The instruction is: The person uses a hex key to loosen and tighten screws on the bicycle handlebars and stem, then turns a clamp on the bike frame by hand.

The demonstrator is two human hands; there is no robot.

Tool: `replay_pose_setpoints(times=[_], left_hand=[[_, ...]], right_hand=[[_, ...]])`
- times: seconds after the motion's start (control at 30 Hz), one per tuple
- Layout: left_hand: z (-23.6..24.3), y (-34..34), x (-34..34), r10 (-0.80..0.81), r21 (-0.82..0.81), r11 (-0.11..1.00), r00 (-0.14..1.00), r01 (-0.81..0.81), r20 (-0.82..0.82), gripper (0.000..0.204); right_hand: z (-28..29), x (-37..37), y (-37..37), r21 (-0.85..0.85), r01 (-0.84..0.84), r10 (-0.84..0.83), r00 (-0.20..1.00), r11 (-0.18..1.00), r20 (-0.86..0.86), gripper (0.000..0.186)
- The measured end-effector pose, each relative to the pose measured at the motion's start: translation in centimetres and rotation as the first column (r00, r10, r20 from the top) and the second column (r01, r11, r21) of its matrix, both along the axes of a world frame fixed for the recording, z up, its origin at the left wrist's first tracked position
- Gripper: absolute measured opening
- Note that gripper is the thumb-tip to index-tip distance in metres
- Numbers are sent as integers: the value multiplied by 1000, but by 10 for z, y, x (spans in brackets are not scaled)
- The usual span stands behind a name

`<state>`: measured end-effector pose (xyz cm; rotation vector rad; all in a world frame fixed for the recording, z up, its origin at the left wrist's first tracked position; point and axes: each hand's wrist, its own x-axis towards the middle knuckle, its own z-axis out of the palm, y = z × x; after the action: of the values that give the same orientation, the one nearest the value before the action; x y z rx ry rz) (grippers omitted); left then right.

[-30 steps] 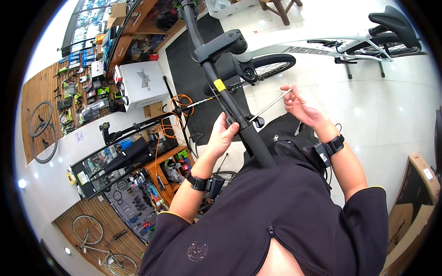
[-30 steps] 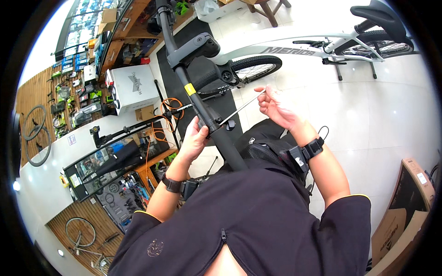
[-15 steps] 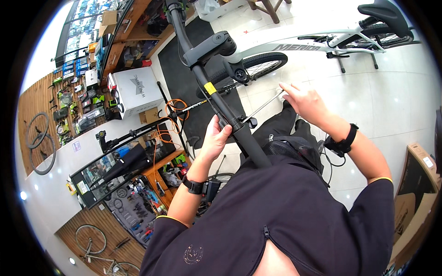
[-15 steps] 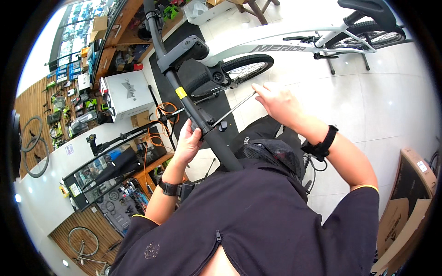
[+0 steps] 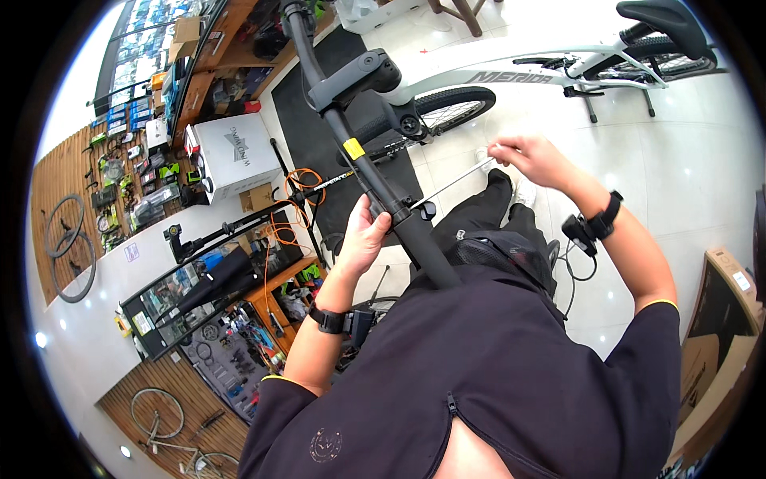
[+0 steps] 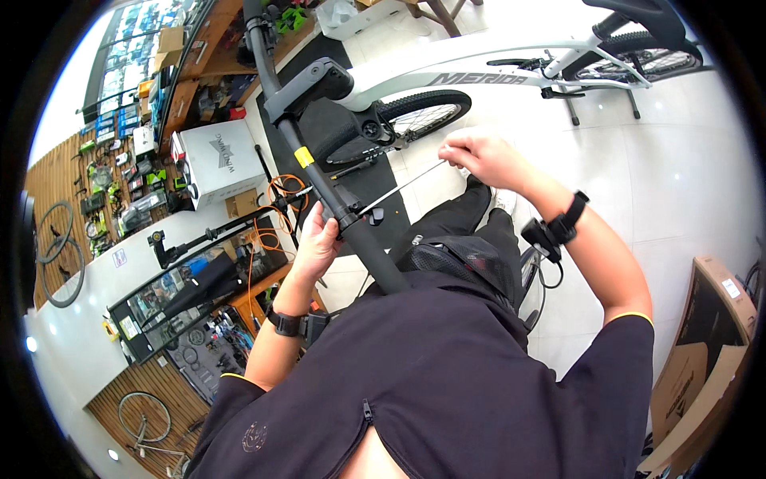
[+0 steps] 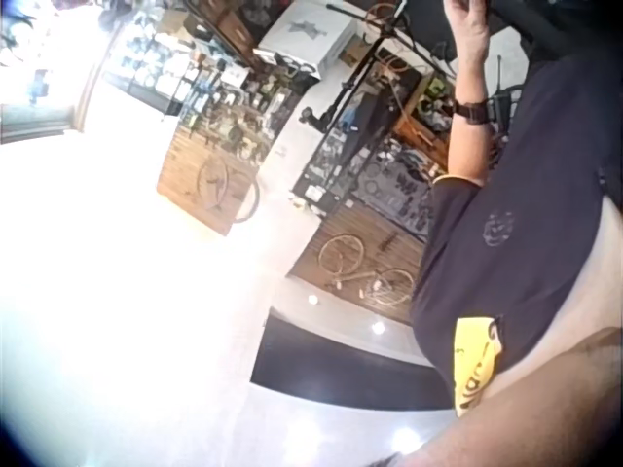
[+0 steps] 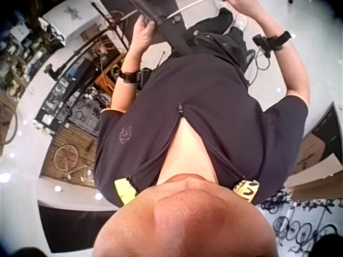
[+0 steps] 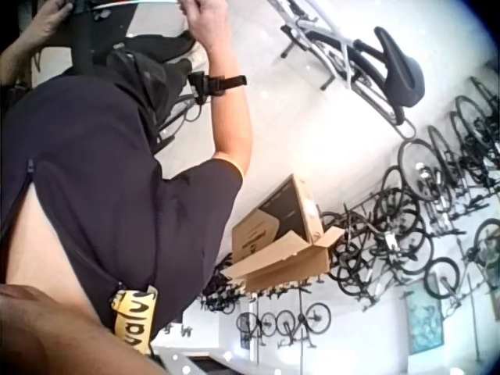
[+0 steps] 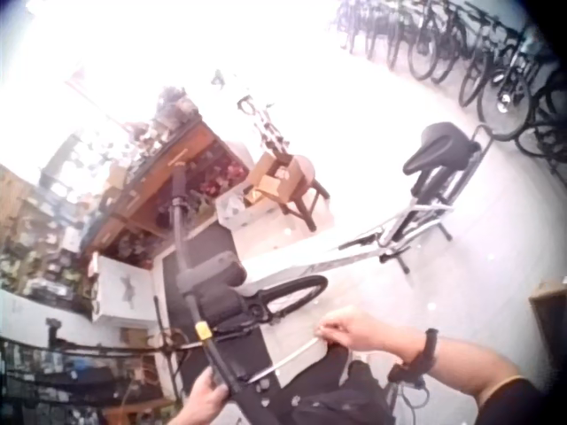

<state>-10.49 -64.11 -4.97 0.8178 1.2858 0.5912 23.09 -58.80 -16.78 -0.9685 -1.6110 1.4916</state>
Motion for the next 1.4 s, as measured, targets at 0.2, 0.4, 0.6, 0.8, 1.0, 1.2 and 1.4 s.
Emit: replay_pose_setpoints(times=[0.2, 0.4, 0.6, 0.8, 1.0, 1.2, 1.4], left_hand=[[-3, -3, 0, 8, 4, 1000, 1000, -8, 9, 65], [-8, -1, -10, -50, 3, 999, 999, 50, -14, 71], [-3, 0, -8, -56, -24, 998, 998, 55, -22, 70], [3, 4, -8, -31, -31, 999, 999, 31, 8, 66], [10, 12, -13, -20, -37, 999, 999, 19, -27, 73], [13, 10, -16, 15, -111, 994, 1000, -17, -18, 77], [11, 7, -15, 56, -162, 985, 998, -56, -8, 80]], right_hand=[[-15, -20, 16, -591, -193, -46, 930, 783, -366, 34], [-24, -22, 21, -814, -396, -89, 876, 426, -473, 35], [-8, -43, 3, -340, 103, -129, 990, 935, -55, 28], [-9, -24, 1, 519, -40, -69, 980, 854, 189, 26], [-14, -41, 21, 725, -164, 72, 985, 669, 157, 28], [1, -53, 24, 594, -81, 88, 996, 801, 18, 39], [10, -51, 42, -246, -553, 562, 826, 796, -39, 56]])
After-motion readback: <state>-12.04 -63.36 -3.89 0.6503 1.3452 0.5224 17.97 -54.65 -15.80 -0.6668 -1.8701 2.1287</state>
